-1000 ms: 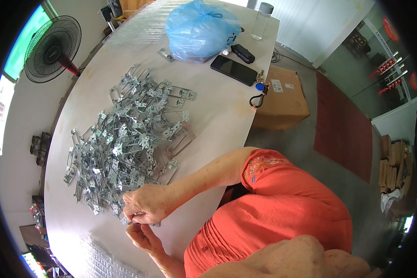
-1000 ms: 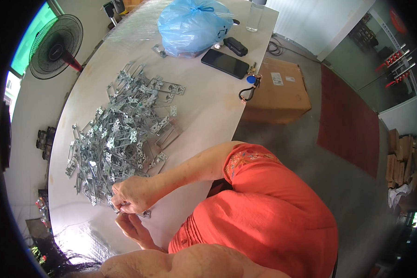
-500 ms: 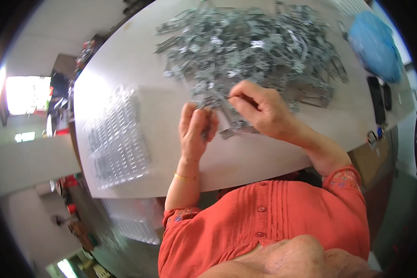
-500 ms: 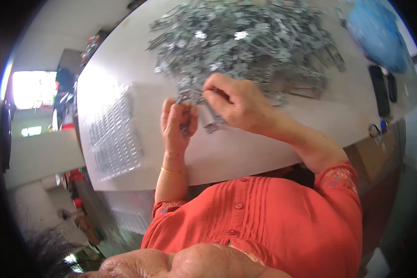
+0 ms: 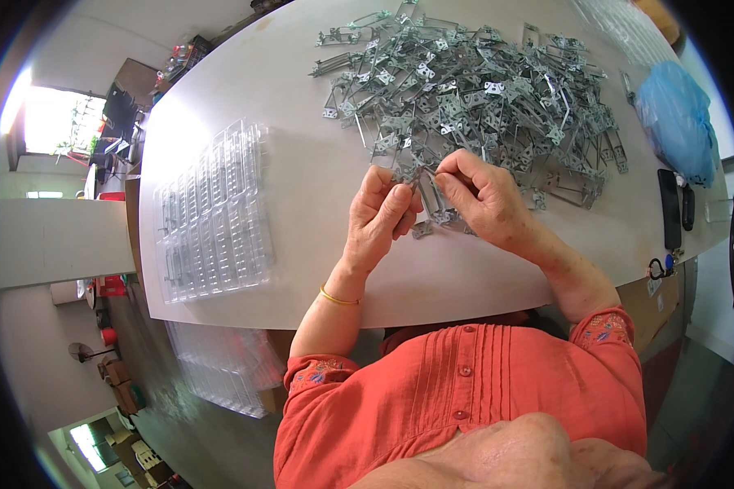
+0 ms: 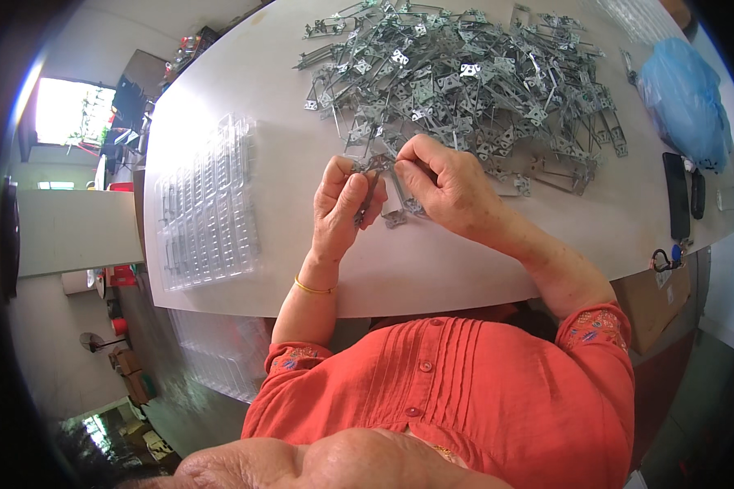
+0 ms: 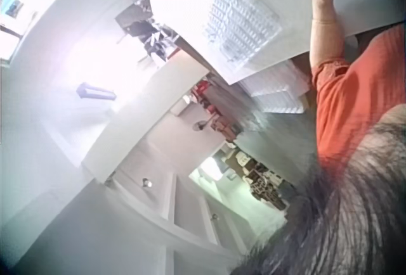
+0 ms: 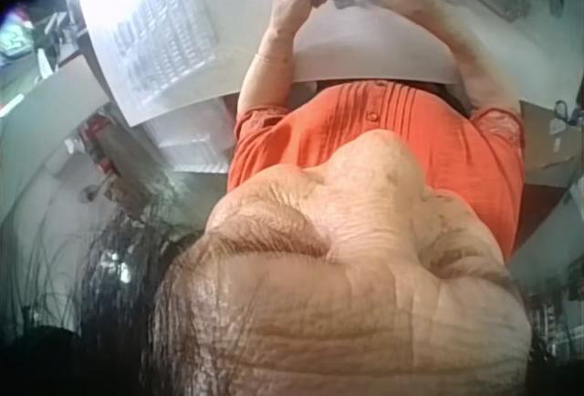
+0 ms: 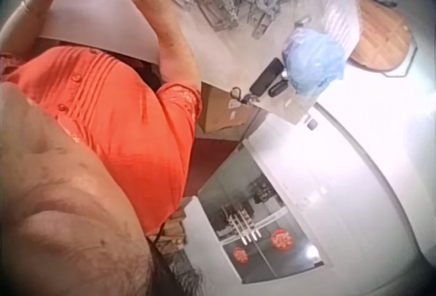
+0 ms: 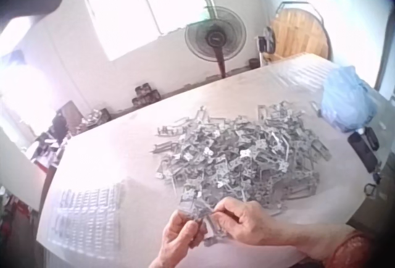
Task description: The person assembles metal components by inserting pins into metal brackets by hand and places the assembled parts into slots of a clear plastic tray.
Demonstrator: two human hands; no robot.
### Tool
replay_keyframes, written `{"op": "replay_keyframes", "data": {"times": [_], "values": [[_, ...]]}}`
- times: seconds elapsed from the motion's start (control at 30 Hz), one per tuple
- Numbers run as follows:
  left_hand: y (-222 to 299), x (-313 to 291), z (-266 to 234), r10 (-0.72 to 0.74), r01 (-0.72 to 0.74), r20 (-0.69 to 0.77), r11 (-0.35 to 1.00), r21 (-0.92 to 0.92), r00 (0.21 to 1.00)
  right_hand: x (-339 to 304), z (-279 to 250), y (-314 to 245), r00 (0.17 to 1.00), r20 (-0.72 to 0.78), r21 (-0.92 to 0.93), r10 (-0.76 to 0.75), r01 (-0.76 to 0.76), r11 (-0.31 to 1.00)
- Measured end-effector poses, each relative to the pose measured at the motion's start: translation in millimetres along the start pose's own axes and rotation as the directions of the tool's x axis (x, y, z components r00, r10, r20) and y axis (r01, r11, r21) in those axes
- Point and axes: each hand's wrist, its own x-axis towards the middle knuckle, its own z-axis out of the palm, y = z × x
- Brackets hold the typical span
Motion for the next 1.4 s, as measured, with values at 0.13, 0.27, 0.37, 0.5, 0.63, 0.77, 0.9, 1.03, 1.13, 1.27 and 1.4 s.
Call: {"op": "replay_keyframes", "data": {"times": [0.13, 0.27, 0.37, 0.5, 0.63, 0.77, 0.9, 1.03, 1.13, 1.27, 1.4], "values": [[1, 0, -4, 0.009, -0.011, 0.025, 0.999, 0.053, 1.000, 0, 0, 1, 1.000, -0.005, -0.022, -0.029, 0.029, 0.999], [0, -1, -6, 0.019, -0.022, 0.042, 0.997, 0.077, 0.999, 1, -2, 2, 1.000, 0.005, -0.019, -0.031, 0.031, 0.999], [2, 1, -7, 0.039, -0.046, 0.062, 0.991, 0.123, 0.997, 3, -9, 0, 0.994, 0.094, 0.036, 0.050, -0.054, 0.998], [0, -1, -5, 0.059, -0.080, 0.123, 0.981, 0.174, 0.991, 8, -10, 7, 0.954, 0.255, 0.353, 0.157, -0.243, 0.903], [3, -4, -4, -0.037, 0.018, 0.167, 0.994, 0.110, 0.985, 12, -16, 8, 0.871, 0.458, 0.570, 0.178, -0.441, 0.693], [2, -5, -6, -0.013, -0.039, 0.217, 0.972, 0.233, 0.976, 10, -17, 13, 0.836, 0.517, 0.605, 0.187, -0.510, 0.612], [0, -7, -5, -0.020, -0.050, 0.234, 0.955, 0.292, 0.972, 9, -20, 8, 0.845, 0.485, 0.453, 0.226, -0.463, 0.762], [5, -7, -5, -0.077, -0.035, 0.284, 0.928, 0.372, 0.956, 5, -15, 2, 0.921, 0.308, 0.261, 0.237, -0.321, 0.910], [9, -6, -6, -0.102, -0.006, 0.277, 0.931, 0.365, 0.955, 3, -9, 2, 0.960, 0.222, 0.204, 0.172, -0.218, 0.954], [10, -4, -8, -0.087, -0.058, 0.322, 0.908, 0.416, 0.943, 4, -10, 9, 0.961, 0.227, 0.159, 0.157, -0.196, 0.968], [14, -5, -3, -0.147, -0.011, 0.442, 0.942, 0.335, 0.885, 12, -14, 22, 0.995, 0.054, 0.139, 0.089, -0.096, 0.986]]}}
